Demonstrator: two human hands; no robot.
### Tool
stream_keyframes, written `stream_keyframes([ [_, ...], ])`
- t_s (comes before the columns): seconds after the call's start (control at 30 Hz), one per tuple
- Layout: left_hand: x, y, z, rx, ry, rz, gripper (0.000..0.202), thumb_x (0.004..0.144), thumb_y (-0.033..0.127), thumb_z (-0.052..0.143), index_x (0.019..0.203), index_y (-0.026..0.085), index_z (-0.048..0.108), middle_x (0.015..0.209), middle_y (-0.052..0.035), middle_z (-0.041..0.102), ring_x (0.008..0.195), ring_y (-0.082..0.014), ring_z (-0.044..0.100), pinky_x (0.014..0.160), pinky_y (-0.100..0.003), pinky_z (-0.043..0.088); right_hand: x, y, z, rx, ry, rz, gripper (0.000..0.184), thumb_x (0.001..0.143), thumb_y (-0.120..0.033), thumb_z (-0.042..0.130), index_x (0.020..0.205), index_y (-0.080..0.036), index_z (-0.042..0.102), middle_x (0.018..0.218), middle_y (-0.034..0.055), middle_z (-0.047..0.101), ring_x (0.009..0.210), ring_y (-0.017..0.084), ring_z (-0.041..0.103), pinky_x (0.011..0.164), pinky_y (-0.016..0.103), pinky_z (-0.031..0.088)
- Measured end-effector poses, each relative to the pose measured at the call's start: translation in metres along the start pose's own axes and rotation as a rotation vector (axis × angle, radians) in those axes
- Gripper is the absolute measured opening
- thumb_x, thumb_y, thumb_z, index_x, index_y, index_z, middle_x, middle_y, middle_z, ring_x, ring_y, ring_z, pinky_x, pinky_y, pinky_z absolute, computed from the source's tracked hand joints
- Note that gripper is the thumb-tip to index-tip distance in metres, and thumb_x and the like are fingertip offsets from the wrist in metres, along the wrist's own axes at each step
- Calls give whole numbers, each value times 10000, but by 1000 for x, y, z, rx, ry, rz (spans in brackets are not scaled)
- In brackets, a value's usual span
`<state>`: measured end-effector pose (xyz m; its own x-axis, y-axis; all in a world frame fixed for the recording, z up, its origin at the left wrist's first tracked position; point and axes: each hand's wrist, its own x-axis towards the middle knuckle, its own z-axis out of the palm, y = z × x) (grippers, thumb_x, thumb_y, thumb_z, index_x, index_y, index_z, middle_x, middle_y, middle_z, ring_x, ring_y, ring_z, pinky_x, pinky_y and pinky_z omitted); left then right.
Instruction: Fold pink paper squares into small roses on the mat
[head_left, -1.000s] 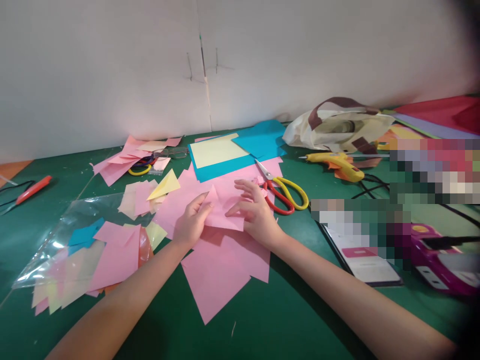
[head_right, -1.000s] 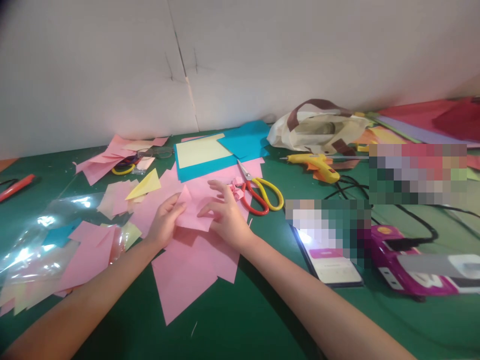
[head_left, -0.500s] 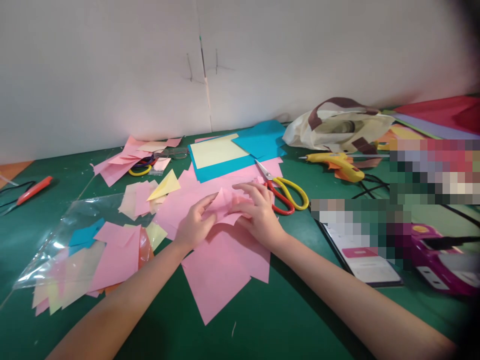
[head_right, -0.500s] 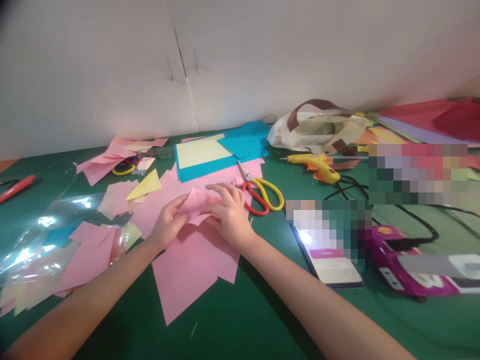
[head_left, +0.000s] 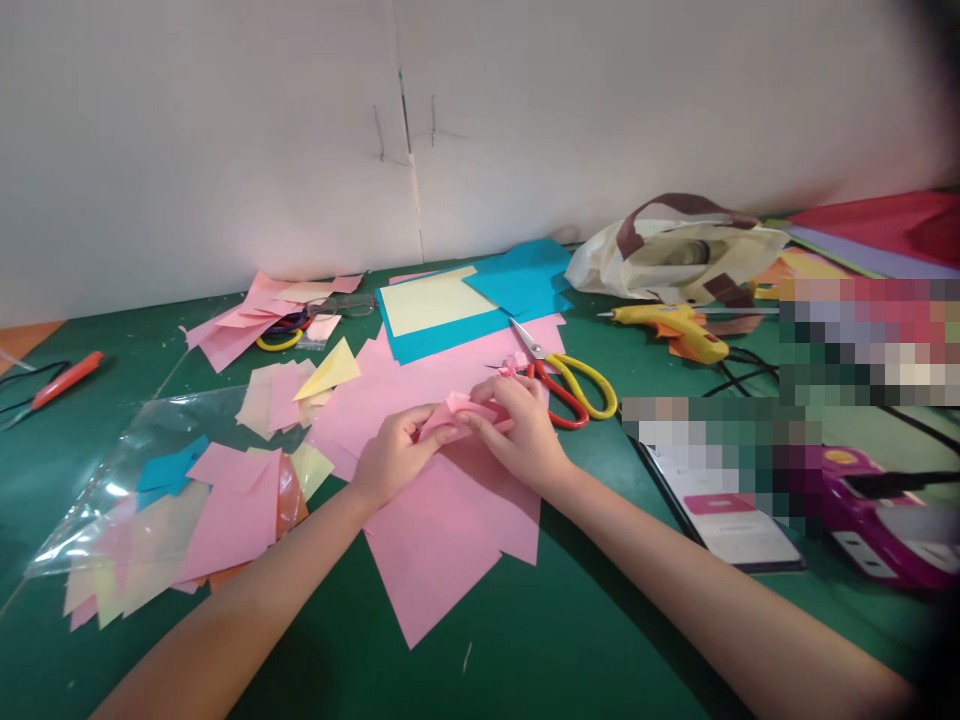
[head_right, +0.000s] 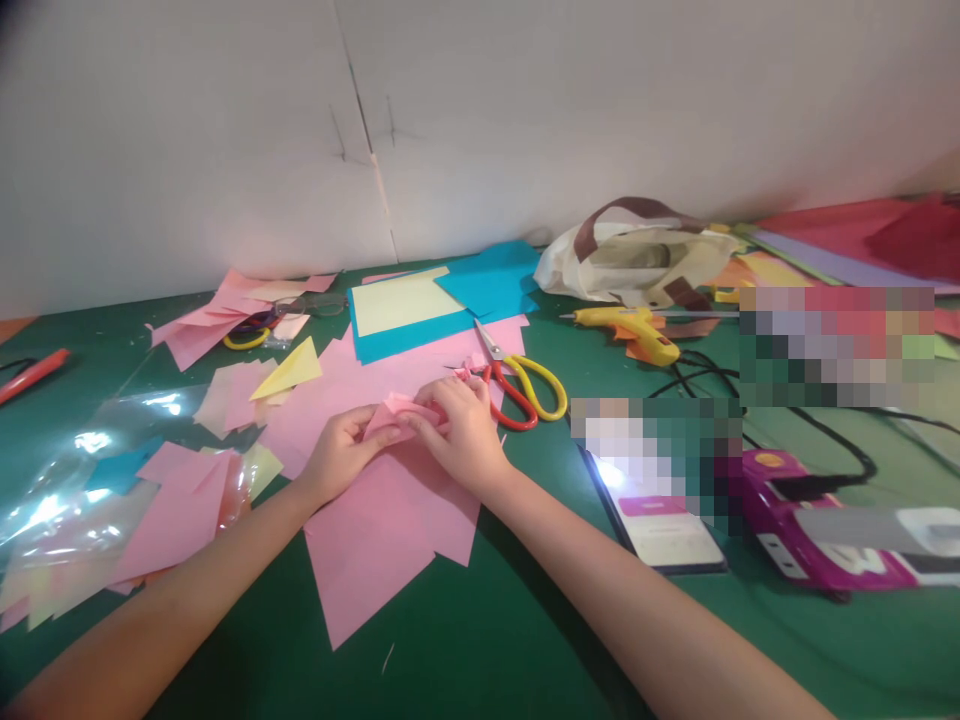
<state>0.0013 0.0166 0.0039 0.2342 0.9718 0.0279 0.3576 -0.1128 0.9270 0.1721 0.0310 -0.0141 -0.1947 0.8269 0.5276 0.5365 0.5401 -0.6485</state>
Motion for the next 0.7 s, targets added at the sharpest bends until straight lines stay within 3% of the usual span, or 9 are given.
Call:
stream_keyframes([
  [0.07,0,-2,0,21,12,-19,243,777,405,617,815,186,714,715,-16,671,710,-183,594,647,-272,464,0,-2,0,9,17,25,75,824,-261,604,871,-223,560,821,16,665,825,212,608,860,410,347],
  [0.17,0,-4,-1,45,47,-36,240,769,398,619,724,175,697,638,-2,633,644,-164,566,602,-260,451,0,-3,1,39,13,41,214,829,-237,591,1042,-236,578,802,6,669,806,203,626,895,428,340],
  [0.27,1,-4,-1,33,67,-30,229,764,384,617,720,172,693,649,-5,633,645,-164,564,595,-256,448,1,-4,1,176,-15,83,271,838,-217,570,1107,-238,596,784,8,677,780,189,633,839,392,411],
  [0.37,0,-4,0,5,73,-35,211,748,378,626,732,179,694,667,-9,638,672,-176,571,608,-262,454,2,-4,1,297,-35,119,213,833,-258,585,1033,-244,655,846,27,707,805,194,641,749,351,462],
  [0.43,0,-4,0,7,66,-36,200,744,376,627,721,187,689,656,-4,630,677,-178,570,614,-265,455,2,-4,1,274,-41,107,121,832,-292,602,891,-242,695,829,23,722,773,194,641,763,369,441],
  [0.53,-1,-5,1,47,34,-20,219,773,378,595,689,188,663,637,1,610,660,-171,555,601,-261,439,2,-4,0,176,-22,95,163,847,-305,598,738,-227,690,728,5,720,682,178,621,776,396,378],
  [0.7,-1,-8,1,166,35,-39,291,818,383,542,610,182,579,582,22,539,582,-136,497,547,-245,376,2,-6,0,127,9,59,180,865,-275,573,726,-216,672,689,-2,702,659,165,607,743,381,347],
])
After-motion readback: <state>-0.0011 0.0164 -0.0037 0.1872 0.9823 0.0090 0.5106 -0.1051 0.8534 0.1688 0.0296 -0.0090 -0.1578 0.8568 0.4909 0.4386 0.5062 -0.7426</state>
